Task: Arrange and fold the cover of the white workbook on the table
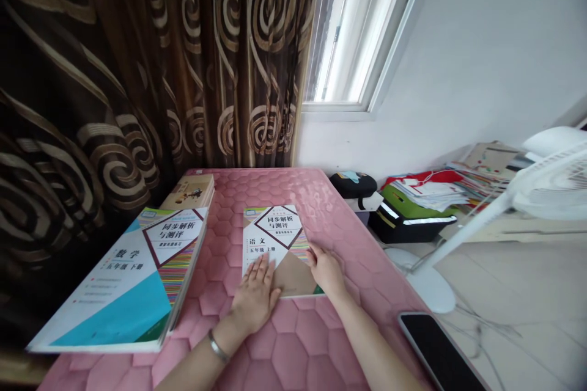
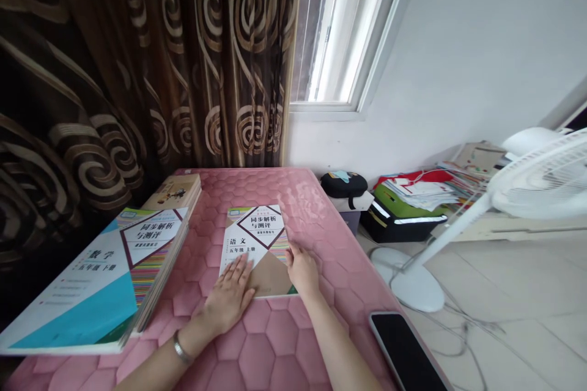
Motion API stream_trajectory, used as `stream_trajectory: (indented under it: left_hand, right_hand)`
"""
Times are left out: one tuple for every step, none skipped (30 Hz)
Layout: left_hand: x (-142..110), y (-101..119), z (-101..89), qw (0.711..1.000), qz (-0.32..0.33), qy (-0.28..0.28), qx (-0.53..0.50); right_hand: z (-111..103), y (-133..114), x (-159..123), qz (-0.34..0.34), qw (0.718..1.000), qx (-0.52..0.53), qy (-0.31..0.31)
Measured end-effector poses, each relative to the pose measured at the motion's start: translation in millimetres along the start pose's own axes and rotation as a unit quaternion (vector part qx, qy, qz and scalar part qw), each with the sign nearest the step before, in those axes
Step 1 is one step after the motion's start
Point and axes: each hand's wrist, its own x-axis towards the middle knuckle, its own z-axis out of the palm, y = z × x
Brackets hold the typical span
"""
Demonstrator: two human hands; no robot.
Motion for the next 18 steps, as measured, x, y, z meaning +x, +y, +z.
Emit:
stream_trajectory:
  left_hand:
    - [-9, -5, -4.7, 1.0, 0.011, -0.004, -0.007]
    - [-16, -10, -9.7, 1.0, 0.016, -0.009, -0.013]
    - [-22, -15, -14.5, 1.0, 0.017, -0.015, -0.02]
    - [-27, -19, -18.8, 0.999, 0.014, -0.02, -0.026]
    - [-29, -21, -22.2, 0.999, 0.01, -0.024, -0.032]
    - [-30, -23, -24.8, 0.999, 0.005, -0.026, -0.036]
    - [-30, -24, -26.5, 0.999, -0.001, -0.026, -0.039]
    - [-29, -23, -27.5, 0.999, -0.005, -0.024, -0.042]
    - [-27, -23, -28.0, 0.999, -0.005, -0.021, -0.044]
    - [-25, -22, -28.2, 0.999, -0.003, -0.016, -0.045]
    - [-23, -21, -28.3, 0.999, 0.003, -0.012, -0.045]
    - [-22, -20, -28.4, 0.999, 0.011, -0.007, -0.043]
    - [-22, -20, -28.5, 0.999, 0.019, -0.003, -0.04]
    - [-22, -19, -28.6, 0.999, 0.027, 0.002, -0.035]
    - [-23, -20, -28.8, 0.999, 0.034, 0.008, -0.029]
    - [-24, -20, -29.0, 0.999, 0.039, 0.014, -0.024]
    - [-26, -22, -29.3, 0.999, 0.044, 0.023, -0.02]
    - [-28, -24, -29.6, 0.998, 0.048, 0.033, -0.018]
  right_hand:
    - [-1, 0, 0, -0.002, 1.0, 0.001, 0.0]
    - [-3, -1, -1, -0.002, 1.0, -0.003, 0.002]
    - [-6, -3, -3, -0.002, 1.0, -0.014, 0.007]
    - [-9, -5, -6, -0.005, 1.0, -0.028, 0.013]
    - [-13, -9, -11, -0.014, 0.999, -0.041, 0.018]
    - [-17, -14, -17, -0.032, 0.998, -0.048, 0.02]
    - [-20, -21, -25, -0.064, 0.997, -0.044, 0.014]
    - [-22, -28, -33, -0.106, 0.994, -0.031, 0.001]
    - [-24, -36, -42, -0.15, 0.988, -0.012, -0.018]
    - [-24, -44, -50, -0.188, 0.981, 0.007, -0.039]
    - [-23, -52, -57, -0.217, 0.974, 0.022, -0.057]
    - [-22, -59, -62, -0.236, 0.969, 0.031, -0.072]
    - [-21, -64, -66, -0.247, 0.965, 0.035, -0.082]
    - [-19, -67, -67, -0.252, 0.963, 0.036, -0.088]
    - [-19, -69, -68, -0.257, 0.961, 0.037, -0.094]
    - [-19, -68, -67, -0.263, 0.959, 0.038, -0.098]
    - [-19, -65, -66, -0.267, 0.958, 0.039, -0.101]
    - [-20, -61, -65, -0.268, 0.957, 0.043, -0.101]
